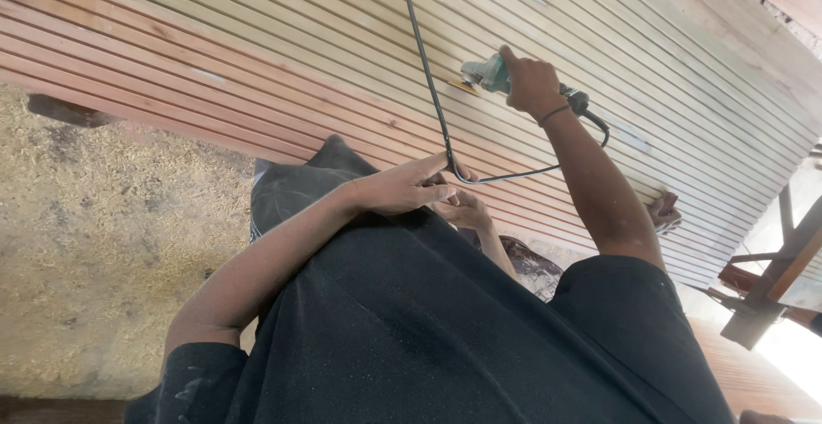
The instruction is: The person uses a handheld electric sander to smooth the surface of a large wooden slatted panel. They move the sander across the wood in long strokes, occasionally repositioning their hands and the tool to cover different areas of the panel.
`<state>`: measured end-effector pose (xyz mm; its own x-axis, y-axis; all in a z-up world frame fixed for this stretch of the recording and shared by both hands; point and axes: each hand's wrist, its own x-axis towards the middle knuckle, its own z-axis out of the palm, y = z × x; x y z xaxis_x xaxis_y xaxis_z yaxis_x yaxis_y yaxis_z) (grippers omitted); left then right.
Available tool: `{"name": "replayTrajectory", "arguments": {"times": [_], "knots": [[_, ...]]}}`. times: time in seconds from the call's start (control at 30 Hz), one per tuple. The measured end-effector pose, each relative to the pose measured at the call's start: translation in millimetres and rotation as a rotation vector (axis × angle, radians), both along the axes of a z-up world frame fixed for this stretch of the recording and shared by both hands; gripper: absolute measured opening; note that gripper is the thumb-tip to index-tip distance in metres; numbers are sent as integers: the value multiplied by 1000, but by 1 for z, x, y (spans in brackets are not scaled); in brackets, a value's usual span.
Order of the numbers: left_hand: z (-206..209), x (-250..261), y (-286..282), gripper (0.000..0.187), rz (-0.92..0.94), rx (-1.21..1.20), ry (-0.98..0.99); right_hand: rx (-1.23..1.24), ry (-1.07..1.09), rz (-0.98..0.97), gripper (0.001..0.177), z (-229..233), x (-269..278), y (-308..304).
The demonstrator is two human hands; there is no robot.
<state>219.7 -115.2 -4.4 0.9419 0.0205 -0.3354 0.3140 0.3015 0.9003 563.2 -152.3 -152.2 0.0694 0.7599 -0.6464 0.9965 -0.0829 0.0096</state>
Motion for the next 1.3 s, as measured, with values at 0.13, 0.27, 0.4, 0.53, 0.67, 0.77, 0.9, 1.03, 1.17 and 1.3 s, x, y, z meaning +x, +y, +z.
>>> {"name": "replayTrajectory", "arguments": {"times": [0.13, 0.27, 0.4, 0.53, 0.67, 0.77, 0.9, 1.03, 1.17, 1.3], "knots": [[6, 6, -8, 56, -107, -62, 40, -15, -66, 0, 81, 6, 20, -23], [4, 5, -16, 58, -211, -55, -19, 16, -121, -3, 80, 17, 29, -47], [-4, -3, -16, 54, -186, -13, -107, 127, -102, -165, 84, 19, 26, -72], [-11, -15, -8, 40, -20, -19, -13, 353, 57, -642, 80, -6, 4, -107], [-18, -39, 11, 42, 138, -1, 280, 675, 506, -1214, 77, -45, -43, -135], [-31, -65, 32, 42, 300, 23, 332, 720, 880, -1743, 60, -63, -94, -152], [-49, -102, 67, 45, 566, -97, -14, 624, 1070, -2133, 55, -61, -156, -173], [-69, -145, 97, 50, 605, -93, -50, 561, 1176, -2288, 45, -55, -196, -188], [-93, -189, 119, 51, 638, -208, -53, 710, 1332, -2413, 37, -51, -234, -211], [-111, -215, 143, 49, 641, -293, -32, 967, 1328, -2387, 36, -41, -279, -231]]}}
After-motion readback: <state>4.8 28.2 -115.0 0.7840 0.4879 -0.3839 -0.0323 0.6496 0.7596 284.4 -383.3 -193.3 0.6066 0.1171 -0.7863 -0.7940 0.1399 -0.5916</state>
